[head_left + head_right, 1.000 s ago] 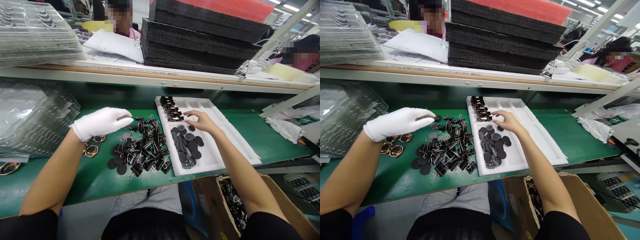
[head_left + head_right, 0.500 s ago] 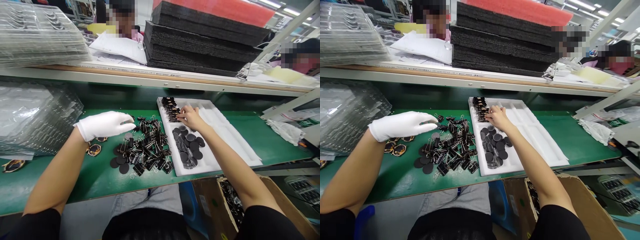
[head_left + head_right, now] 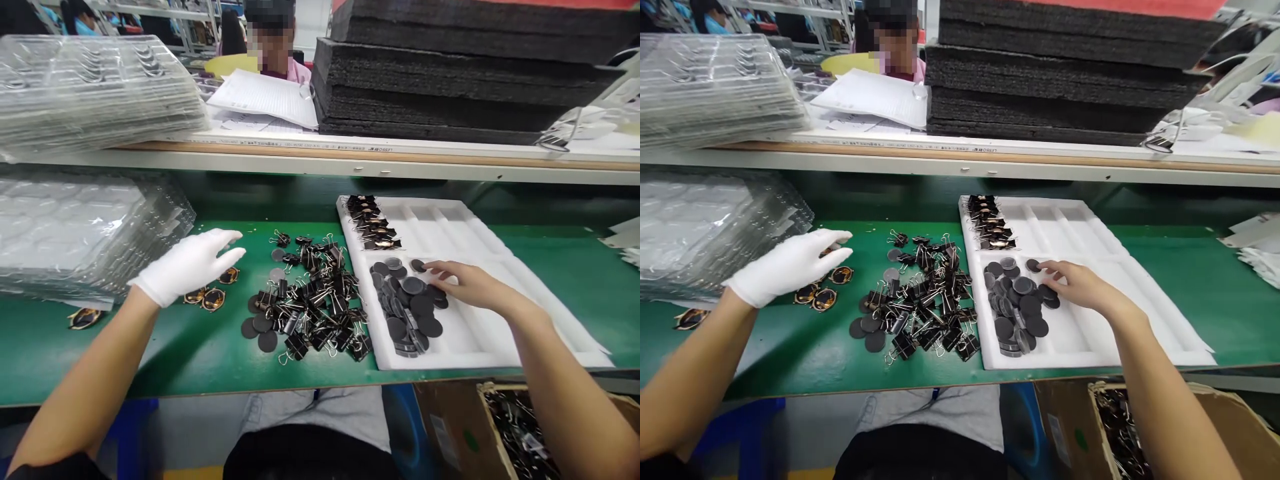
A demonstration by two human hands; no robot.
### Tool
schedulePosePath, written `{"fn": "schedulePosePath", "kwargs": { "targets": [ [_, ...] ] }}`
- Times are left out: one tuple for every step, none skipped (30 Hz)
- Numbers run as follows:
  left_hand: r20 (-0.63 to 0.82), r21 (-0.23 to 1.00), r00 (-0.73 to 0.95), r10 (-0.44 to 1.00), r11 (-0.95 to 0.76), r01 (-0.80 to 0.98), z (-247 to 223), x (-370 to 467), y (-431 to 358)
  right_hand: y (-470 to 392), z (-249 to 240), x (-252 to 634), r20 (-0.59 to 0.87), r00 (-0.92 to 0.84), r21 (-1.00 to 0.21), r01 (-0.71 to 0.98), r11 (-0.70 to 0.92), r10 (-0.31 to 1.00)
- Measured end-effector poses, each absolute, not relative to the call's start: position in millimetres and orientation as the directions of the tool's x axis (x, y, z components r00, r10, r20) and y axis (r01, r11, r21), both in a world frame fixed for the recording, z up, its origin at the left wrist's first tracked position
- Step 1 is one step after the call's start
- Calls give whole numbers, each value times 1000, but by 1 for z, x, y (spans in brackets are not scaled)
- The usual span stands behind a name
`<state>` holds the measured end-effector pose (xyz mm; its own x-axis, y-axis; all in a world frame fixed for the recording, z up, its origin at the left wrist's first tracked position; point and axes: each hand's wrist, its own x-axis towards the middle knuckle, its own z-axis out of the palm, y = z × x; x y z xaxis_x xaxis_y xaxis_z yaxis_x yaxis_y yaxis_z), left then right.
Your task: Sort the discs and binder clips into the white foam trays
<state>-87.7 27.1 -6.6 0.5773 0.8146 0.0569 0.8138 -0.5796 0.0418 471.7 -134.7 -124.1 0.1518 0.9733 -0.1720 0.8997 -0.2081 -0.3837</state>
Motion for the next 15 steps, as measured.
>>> {"fn": "schedulePosePath", "kwargs": {
  "targets": [
    [92,5,571,816,-574,819,-18,-92,26,-134,-126,471,-157,158,-388,898,-208,975],
    [106,-38,573,813,-573,819,-30,-97,26,-133,-126,470,-140,165,-390,897,-208,976],
    [94,-81,576,812,-571,817,-40,-102,26,-130,-126,467,-126,172,-391,897,-209,977],
    [53,-117,576,815,-568,815,-49,-107,28,-126,-125,464,-114,180,-391,896,-211,977],
    [-7,-139,569,822,-564,814,-56,-113,30,-122,-123,461,-103,187,-390,896,-213,977],
    [-68,-147,556,828,-560,815,-62,-118,32,-118,-121,458,-96,193,-386,897,-215,977],
    [-119,-139,547,828,-560,817,-67,-122,34,-114,-119,457,-93,196,-381,899,-216,976],
    [-153,-116,548,822,-565,817,-70,-126,37,-111,-117,456,-95,194,-378,900,-215,976],
    [-171,-81,556,814,-574,815,-72,-129,38,-109,-117,456,-99,193,-373,902,-216,976],
    [-170,-37,568,805,-582,813,-73,-130,39,-107,-117,456,-106,193,-363,906,-218,976],
    [-155,12,580,800,-585,811,-73,-131,39,-106,-118,457,-115,193,-353,909,-221,975],
    [-141,63,585,798,-583,810,-73,-131,39,-104,-120,460,-124,201,-335,913,-231,972],
    [-123,106,582,804,-572,813,-73,-130,39,-102,-122,462,-130,207,-314,919,-238,970],
    [-112,139,567,816,-552,822,-73,-130,39,-99,-126,466,-135,214,-298,922,-246,967],
    [-115,160,549,828,-530,833,-73,-129,38,-97,-129,470,-135,221,-291,923,-252,966]
  ]
}}
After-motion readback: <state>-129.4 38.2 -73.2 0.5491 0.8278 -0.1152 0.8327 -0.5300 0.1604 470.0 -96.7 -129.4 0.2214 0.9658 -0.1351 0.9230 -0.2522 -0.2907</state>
